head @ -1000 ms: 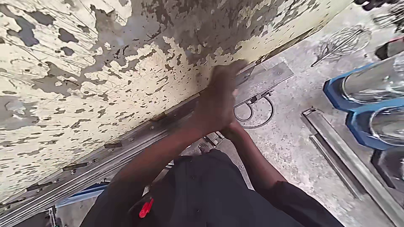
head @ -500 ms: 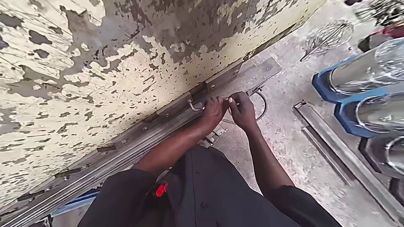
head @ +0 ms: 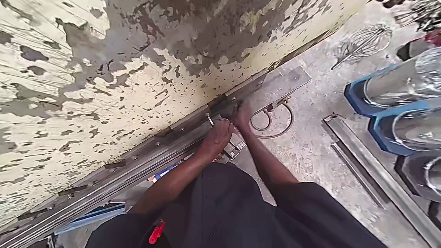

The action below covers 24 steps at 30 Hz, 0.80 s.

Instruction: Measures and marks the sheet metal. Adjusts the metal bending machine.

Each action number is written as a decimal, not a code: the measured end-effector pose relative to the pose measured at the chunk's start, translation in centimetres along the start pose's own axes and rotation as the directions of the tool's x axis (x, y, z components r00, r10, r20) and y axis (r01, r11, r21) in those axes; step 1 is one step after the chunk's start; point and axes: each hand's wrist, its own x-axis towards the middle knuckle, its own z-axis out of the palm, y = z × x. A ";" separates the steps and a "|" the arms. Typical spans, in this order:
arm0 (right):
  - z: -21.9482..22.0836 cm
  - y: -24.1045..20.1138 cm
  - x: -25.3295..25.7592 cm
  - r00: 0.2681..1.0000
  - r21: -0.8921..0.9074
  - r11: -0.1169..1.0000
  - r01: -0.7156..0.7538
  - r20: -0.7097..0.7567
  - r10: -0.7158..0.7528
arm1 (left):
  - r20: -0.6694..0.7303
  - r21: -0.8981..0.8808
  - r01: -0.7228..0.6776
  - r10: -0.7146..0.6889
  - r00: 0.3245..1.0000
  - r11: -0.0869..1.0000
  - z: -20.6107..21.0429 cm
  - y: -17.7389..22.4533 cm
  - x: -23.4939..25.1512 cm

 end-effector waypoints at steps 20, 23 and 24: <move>-3.3 2.4 -6.8 0.730 0.283 0.790 0.545 0.304 -0.612 | 0.244 -0.951 0.307 -0.538 0.807 0.030 -1.5 -1.1 -5.2; -4.2 2.7 -5.6 0.726 0.095 0.788 0.608 0.335 -0.601 | 0.331 -0.938 0.214 -0.530 0.780 -0.271 -2.5 0.0 -3.3; -4.8 2.9 -5.1 0.715 0.074 0.776 0.626 0.341 -0.610 | 0.312 -0.943 0.193 -0.524 0.792 -0.270 -2.7 0.5 -3.4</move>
